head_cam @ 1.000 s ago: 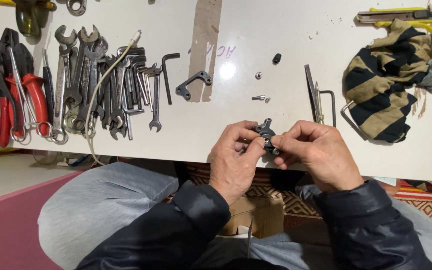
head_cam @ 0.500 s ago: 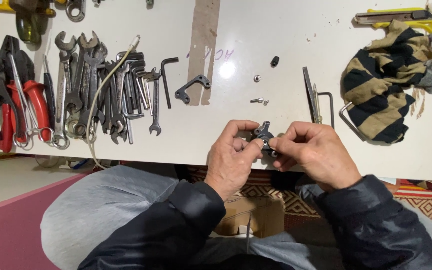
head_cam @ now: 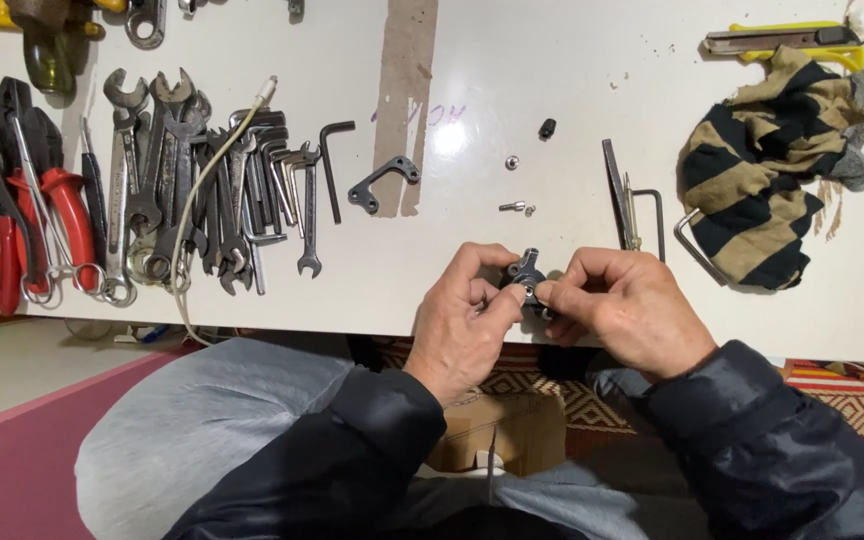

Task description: Repairing and assembling a bicycle disc brake caliper on a workbench using various hand tools.

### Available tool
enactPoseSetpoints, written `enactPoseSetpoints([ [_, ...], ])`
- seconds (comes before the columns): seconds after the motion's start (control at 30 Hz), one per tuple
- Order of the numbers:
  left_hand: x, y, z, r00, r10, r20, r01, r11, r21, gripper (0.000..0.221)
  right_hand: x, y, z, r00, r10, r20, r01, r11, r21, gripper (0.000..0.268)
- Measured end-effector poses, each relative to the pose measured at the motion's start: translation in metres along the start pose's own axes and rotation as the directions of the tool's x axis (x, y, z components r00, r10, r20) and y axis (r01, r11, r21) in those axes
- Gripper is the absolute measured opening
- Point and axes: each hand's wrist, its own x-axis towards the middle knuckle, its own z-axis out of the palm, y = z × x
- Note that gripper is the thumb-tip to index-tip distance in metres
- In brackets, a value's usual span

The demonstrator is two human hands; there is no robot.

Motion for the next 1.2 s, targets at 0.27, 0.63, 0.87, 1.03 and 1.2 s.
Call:
enactPoseSetpoints([
  [0.27, 0.002, 0.002, -0.002, 0.999, -0.028, 0.028, 0.030, 0.998, -0.063, 0.026, 0.001, 0.003, 0.001, 1.000, 0.027, -0.008, -0.027, 0.994, 0.102, 0.020],
  [0.63, 0.005, -0.021, -0.001, 0.996, 0.071, 0.062, -0.068, 0.996, -0.050, 0.029, -0.003, 0.002, 0.000, 0.998, -0.052, -0.032, 0.049, 0.994, -0.093, 0.019],
  [0.87, 0.008, -0.027, -0.005, 0.945, 0.304, 0.119, -0.291, 0.950, -0.117, 0.037, -0.006, 0.003, 0.001, 0.996, -0.068, -0.052, 0.065, 0.996, -0.062, 0.020],
  [1.03, 0.013, -0.023, -0.014, 0.920, 0.347, 0.180, -0.340, 0.938, -0.069, 0.039, -0.010, 0.002, 0.002, 0.993, -0.101, -0.063, 0.093, 0.990, -0.109, 0.017],
  [1.2, 0.020, -0.008, -0.028, 0.859, 0.406, 0.313, -0.466, 0.873, 0.147, 0.035, -0.010, 0.004, 0.002, 0.991, -0.113, -0.069, 0.106, 0.989, -0.105, 0.018],
])
